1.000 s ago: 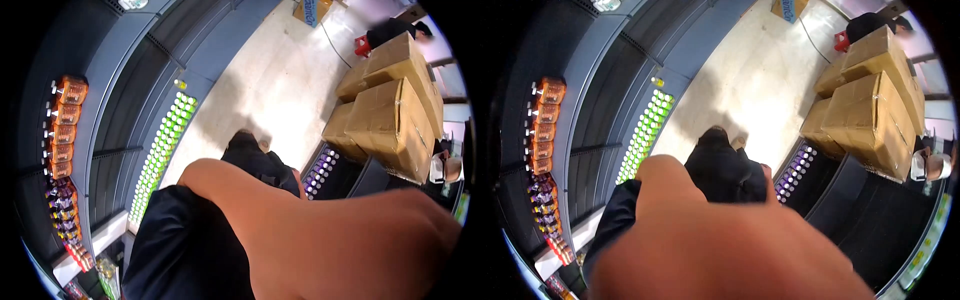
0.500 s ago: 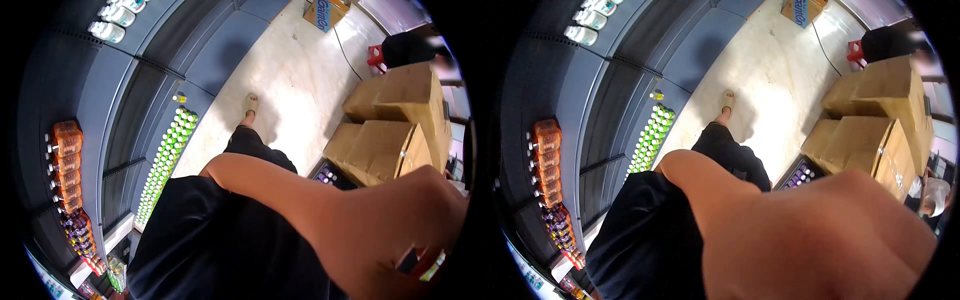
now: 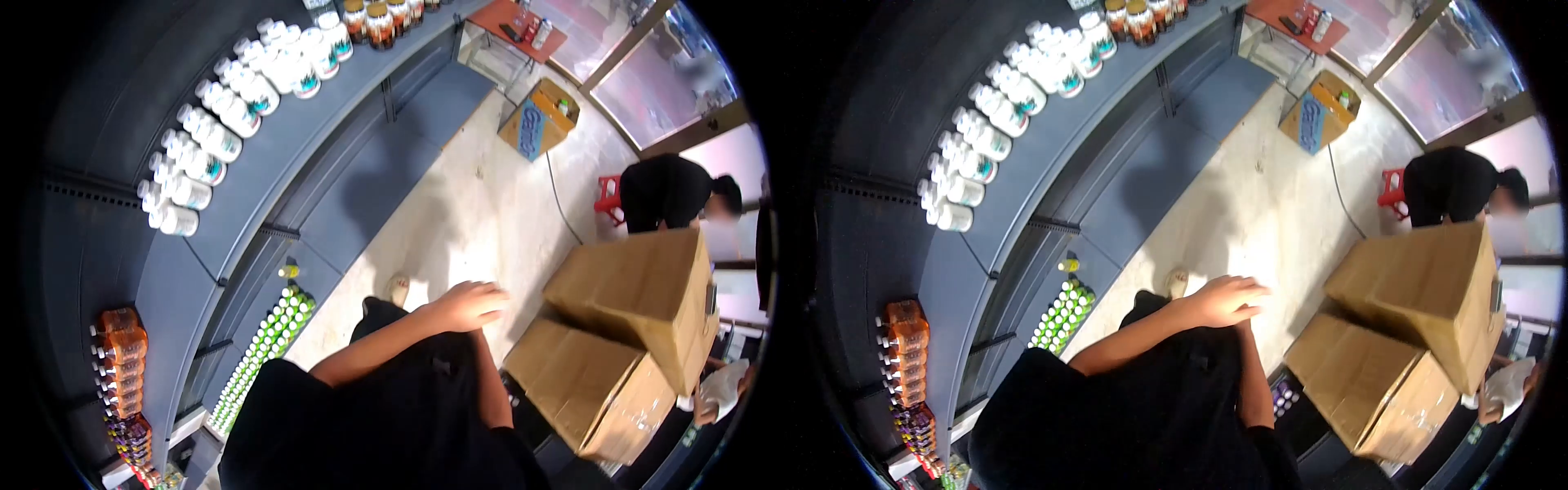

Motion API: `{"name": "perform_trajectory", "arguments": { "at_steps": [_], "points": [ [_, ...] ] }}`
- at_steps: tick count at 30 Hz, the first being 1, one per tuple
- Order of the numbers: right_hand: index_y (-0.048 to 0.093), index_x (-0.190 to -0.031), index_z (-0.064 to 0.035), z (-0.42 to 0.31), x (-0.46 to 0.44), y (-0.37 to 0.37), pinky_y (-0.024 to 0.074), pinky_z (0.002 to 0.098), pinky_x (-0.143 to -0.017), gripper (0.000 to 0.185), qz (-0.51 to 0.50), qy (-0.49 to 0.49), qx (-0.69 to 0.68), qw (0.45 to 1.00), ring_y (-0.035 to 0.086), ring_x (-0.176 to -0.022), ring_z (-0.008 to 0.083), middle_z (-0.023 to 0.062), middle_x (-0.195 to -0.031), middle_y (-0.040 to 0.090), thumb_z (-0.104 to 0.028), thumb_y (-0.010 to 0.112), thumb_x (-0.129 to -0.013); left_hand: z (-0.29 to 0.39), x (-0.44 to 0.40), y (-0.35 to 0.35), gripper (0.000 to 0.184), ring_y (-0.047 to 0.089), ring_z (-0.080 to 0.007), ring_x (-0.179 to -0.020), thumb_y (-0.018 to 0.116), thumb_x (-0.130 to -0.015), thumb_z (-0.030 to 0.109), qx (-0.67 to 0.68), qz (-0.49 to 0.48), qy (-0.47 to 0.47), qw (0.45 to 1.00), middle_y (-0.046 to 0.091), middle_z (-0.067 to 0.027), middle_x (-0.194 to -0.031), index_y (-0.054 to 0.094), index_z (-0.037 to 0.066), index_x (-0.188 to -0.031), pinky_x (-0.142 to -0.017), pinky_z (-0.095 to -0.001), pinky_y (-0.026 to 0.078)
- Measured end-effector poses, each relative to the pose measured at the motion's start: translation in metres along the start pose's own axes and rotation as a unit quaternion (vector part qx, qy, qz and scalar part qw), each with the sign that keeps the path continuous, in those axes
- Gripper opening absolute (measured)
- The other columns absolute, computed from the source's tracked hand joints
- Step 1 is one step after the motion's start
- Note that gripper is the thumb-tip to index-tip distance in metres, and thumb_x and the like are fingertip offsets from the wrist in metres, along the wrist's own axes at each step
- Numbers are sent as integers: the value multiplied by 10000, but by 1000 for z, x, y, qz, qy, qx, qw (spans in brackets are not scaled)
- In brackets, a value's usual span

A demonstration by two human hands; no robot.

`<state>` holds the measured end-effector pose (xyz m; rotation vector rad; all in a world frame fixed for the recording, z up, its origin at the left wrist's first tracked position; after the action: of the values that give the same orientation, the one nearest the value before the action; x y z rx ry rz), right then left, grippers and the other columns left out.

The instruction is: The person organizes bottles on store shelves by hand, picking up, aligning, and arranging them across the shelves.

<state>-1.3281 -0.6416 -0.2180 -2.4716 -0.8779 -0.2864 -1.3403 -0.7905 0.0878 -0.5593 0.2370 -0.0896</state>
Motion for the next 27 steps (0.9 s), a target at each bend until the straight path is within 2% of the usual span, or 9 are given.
{"name": "perform_trajectory", "arguments": {
  "at_steps": [2,4,6,8,10,14,17,21,27],
  "points": [
    [572,-1288,40,14,-46,-3,513,349,-918,401,-83,27,-135,987,677,-994,222,139,-1065,710,-129,620,-927,-92,17,28,383,647,-296,-1053,618,-943,330,-112,-147,-136,973,675,-130,-1053,610,63,-1218,-885,-416,510],
    [582,-1255,41,18,-93,-24,533,335,-865,350,-108,65,-99,987,675,-955,211,162,-1097,700,-148,577,-961,-196,44,59,457,679,-278,-968,665,-898,354,27,-257,-286,923,673,-135,-1125,620,67,-1250,-829,-394,530],
    [569,-1269,34,14,-146,-58,542,341,-827,347,-79,128,-202,968,678,-941,213,155,-1092,702,-120,560,-958,-226,53,34,411,684,-233,-965,629,-931,326,511,-13,-465,723,687,-100,-1120,613,64,-1248,-824,-354,532],
    [569,-1270,21,21,-206,-99,547,339,-784,345,-56,147,-228,961,682,-920,212,139,-1073,707,-108,553,-950,-314,71,30,362,680,-214,-966,620,-950,280,438,258,-467,724,693,-79,-1096,612,83,-1253,-821,-327,533],
    [576,-1273,-2,6,-249,-145,543,321,-737,364,-12,148,-153,977,685,-895,208,122,-1058,709,-134,569,-934,-294,65,-29,304,657,-192,-997,599,-969,208,174,423,-517,724,685,-96,-1087,609,58,-1233,-877,-335,510],
    [580,-1272,-35,-13,-328,-209,542,355,-755,360,-3,179,-132,975,679,-932,217,123,-1091,704,-175,546,-942,-298,33,-60,267,654,-170,-928,576,-989,185,341,581,-434,597,688,-83,-1071,608,57,-1221,-834,-321,509],
    [588,-1263,-58,-36,-386,-216,538,359,-785,342,-40,164,-113,979,672,-953,215,121,-1113,700,-178,539,-946,-267,-14,-80,252,661,-183,-927,561,-1016,192,311,628,-346,624,683,-88,-1069,610,46,-1216,-824,-320,517],
    [603,-1240,-67,-130,-443,-169,517,338,-823,321,-78,132,-187,970,661,-983,188,80,-1117,699,-199,587,-947,-261,-58,-58,240,645,-148,-935,549,-1023,179,521,601,-282,536,681,-52,-1098,620,87,-1234,-823,-282,505],
    [615,-1234,-72,-344,-414,-73,509,337,-903,294,-195,-17,-289,937,640,-1044,189,73,-1175,664,-169,607,-956,-253,-51,-134,240,638,-165,-910,557,-1027,209,368,688,-228,582,663,-75,-1049,621,44,-1190,-837,-316,520]
  ]
}}
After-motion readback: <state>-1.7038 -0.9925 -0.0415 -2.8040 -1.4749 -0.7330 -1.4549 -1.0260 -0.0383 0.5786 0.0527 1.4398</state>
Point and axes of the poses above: each hand's wrist, its own x-axis away from the middle knuckle, its own y-axis out of the palm, z = x × y, the point moved 7 cm from there along -x, towards the middle knuckle
